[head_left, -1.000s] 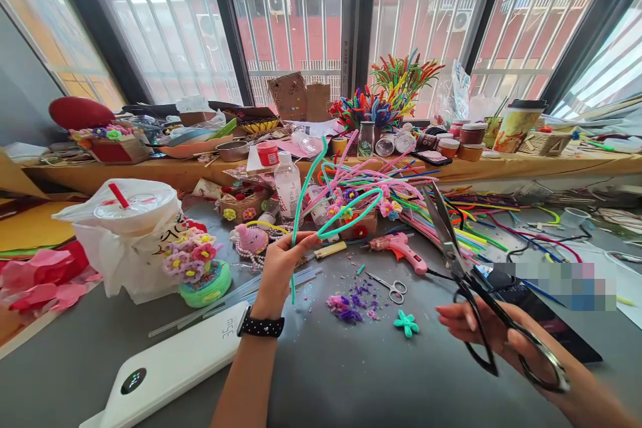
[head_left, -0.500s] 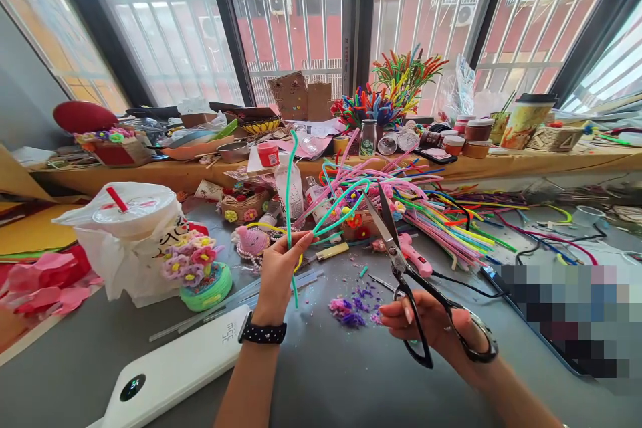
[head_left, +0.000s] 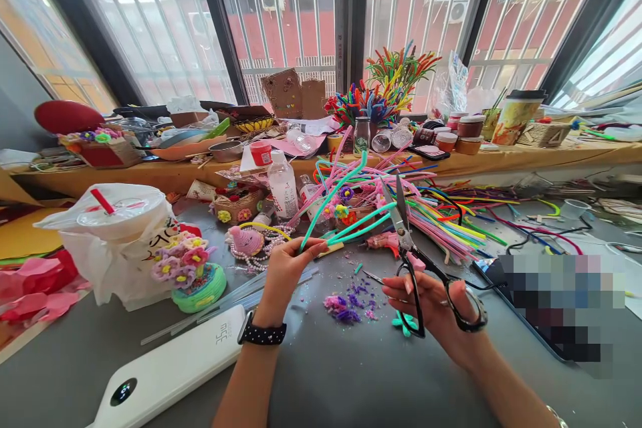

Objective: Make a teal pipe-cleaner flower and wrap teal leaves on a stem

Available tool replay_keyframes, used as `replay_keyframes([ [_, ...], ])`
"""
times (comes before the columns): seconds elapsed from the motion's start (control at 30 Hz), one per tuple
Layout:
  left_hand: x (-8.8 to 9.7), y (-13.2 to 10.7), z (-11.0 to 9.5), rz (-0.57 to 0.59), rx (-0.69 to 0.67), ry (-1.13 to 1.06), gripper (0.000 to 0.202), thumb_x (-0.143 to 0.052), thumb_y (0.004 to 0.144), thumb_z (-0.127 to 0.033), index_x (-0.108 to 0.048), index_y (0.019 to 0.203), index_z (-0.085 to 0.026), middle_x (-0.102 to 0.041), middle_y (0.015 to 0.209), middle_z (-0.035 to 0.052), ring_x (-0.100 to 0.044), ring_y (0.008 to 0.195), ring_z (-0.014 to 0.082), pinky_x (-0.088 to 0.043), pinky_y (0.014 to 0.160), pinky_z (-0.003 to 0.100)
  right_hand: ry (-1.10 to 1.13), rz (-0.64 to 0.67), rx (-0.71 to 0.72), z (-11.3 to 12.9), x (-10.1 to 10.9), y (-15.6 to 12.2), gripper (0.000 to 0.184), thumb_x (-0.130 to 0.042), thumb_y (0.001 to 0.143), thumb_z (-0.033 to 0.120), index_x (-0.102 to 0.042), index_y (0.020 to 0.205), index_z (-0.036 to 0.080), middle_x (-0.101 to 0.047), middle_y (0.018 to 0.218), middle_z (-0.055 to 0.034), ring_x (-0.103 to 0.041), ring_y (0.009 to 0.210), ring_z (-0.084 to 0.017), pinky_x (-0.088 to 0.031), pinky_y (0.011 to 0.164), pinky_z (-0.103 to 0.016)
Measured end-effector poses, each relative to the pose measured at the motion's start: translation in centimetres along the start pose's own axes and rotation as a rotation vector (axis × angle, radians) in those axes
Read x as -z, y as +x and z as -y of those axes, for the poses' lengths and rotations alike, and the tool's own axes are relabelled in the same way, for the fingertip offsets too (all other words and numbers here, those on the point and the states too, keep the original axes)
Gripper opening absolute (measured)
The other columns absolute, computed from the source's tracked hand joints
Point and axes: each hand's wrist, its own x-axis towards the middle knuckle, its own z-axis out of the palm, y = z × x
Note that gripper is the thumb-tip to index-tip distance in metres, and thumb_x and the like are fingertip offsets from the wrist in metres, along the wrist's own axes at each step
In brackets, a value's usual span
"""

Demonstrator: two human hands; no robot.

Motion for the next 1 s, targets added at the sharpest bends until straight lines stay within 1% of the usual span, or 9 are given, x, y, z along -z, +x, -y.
replay_keyframes([
  [0.17, -0.2, 0.0, 0.2, 0.018, -0.053, 0.160, 0.016, -0.064, 0.064, -0.032, -0.069, 0.064, -0.017, -0.068, 0.063, 0.0006, -0.053, 0.056, 0.0117, -0.038, 0.055, 0.021, 0.051, -0.002, 0.007, -0.1, -0.2, 0.0, 0.052, -0.042, 0.067, 0.067, -0.061, 0.081, 0.021, -0.060, 0.110, -0.0103, -0.050, 0.106, -0.027, -0.033, 0.093, -0.042],
  [0.3, -0.5, -0.1, 0.0, 0.076, -0.056, 0.135, 0.015, -0.064, 0.064, -0.031, -0.068, 0.062, -0.016, -0.068, 0.061, 0.0005, -0.053, 0.057, 0.0122, -0.038, 0.057, 0.021, 0.055, 0.024, 0.019, -0.1, -0.5, -0.1, 0.054, -0.044, 0.063, 0.070, -0.059, 0.081, 0.021, -0.058, 0.112, -0.0105, -0.046, 0.110, -0.029, -0.030, 0.094, -0.044],
  [0.4, -0.7, -0.2, -0.3, 0.131, 0.014, -0.003, 0.015, -0.066, 0.061, -0.031, -0.068, 0.065, -0.016, -0.068, 0.060, 0.0010, -0.053, 0.059, 0.0126, -0.037, 0.057, 0.021, 0.049, 0.057, 0.035, 0.1, -0.7, -0.2, 0.053, -0.048, 0.061, 0.069, -0.059, 0.082, 0.021, -0.058, 0.112, -0.0103, -0.047, 0.109, -0.029, -0.031, 0.094, -0.044],
  [0.47, -0.9, -0.4, -0.5, 0.151, 0.099, -0.078, 0.017, -0.068, 0.059, -0.031, -0.067, 0.066, -0.015, -0.067, 0.060, 0.0017, -0.051, 0.054, 0.0117, -0.035, 0.051, 0.021, 0.050, 0.066, 0.044, 0.2, -0.7, -0.2, 0.052, -0.048, 0.061, 0.068, -0.059, 0.082, 0.021, -0.058, 0.111, -0.0102, -0.048, 0.107, -0.029, -0.032, 0.093, -0.043],
  [0.57, -0.9, -0.6, -0.8, 0.178, 0.199, -0.123, 0.020, -0.070, 0.055, -0.030, -0.068, 0.067, -0.015, -0.068, 0.060, 0.0029, -0.049, 0.050, 0.0105, -0.030, 0.046, 0.020, 0.037, 0.071, 0.054, 0.3, -0.7, -0.3, 0.052, -0.048, 0.062, 0.068, -0.059, 0.083, 0.021, -0.058, 0.111, -0.0101, -0.048, 0.107, -0.028, -0.033, 0.093, -0.043],
  [0.67, -0.8, -0.6, -1.0, 0.252, 0.226, -0.102, 0.021, -0.070, 0.054, -0.030, -0.070, 0.071, -0.016, -0.068, 0.063, 0.0031, -0.048, 0.050, 0.0104, -0.028, 0.046, 0.021, 0.005, 0.086, 0.067, 0.2, -0.4, -0.5, 0.052, -0.047, 0.064, 0.067, -0.059, 0.084, 0.021, -0.057, 0.112, -0.0108, -0.047, 0.108, -0.029, -0.032, 0.093, -0.043],
  [0.8, -0.6, -0.4, -0.6, 0.335, 0.190, 0.025, 0.020, -0.065, 0.059, -0.034, -0.071, 0.059, -0.015, -0.063, 0.055, 0.0021, -0.038, 0.044, 0.0083, -0.021, 0.044, 0.022, -0.066, 0.103, 0.078, -0.1, -0.1, -0.5, 0.051, -0.045, 0.066, 0.066, -0.057, 0.088, 0.020, -0.055, 0.114, -0.0134, -0.044, 0.111, -0.031, -0.030, 0.094, -0.047],
  [0.9, -0.6, -0.3, -0.3, 0.343, 0.201, 0.041, 0.023, -0.064, 0.060, -0.037, -0.070, 0.060, -0.014, -0.052, 0.044, -0.0012, -0.026, 0.040, 0.0060, -0.015, 0.042, 0.022, -0.102, 0.115, 0.088, -0.3, 0.1, -0.5, 0.051, -0.046, 0.066, 0.065, -0.056, 0.089, 0.020, -0.054, 0.115, -0.0140, -0.043, 0.112, -0.032, -0.028, 0.094, -0.049],
  [1.0, -0.6, -0.4, -0.2, 0.310, 0.212, -0.038, 0.023, -0.064, 0.060, -0.037, -0.068, 0.065, -0.015, -0.049, 0.045, -0.0031, -0.021, 0.041, 0.0049, -0.012, 0.042, 0.022, -0.122, 0.126, 0.091, -0.4, 0.2, -0.4, 0.051, -0.045, 0.066, 0.065, -0.055, 0.090, 0.021, -0.054, 0.114, -0.0140, -0.043, 0.111, -0.032, -0.028, 0.094, -0.050],
])
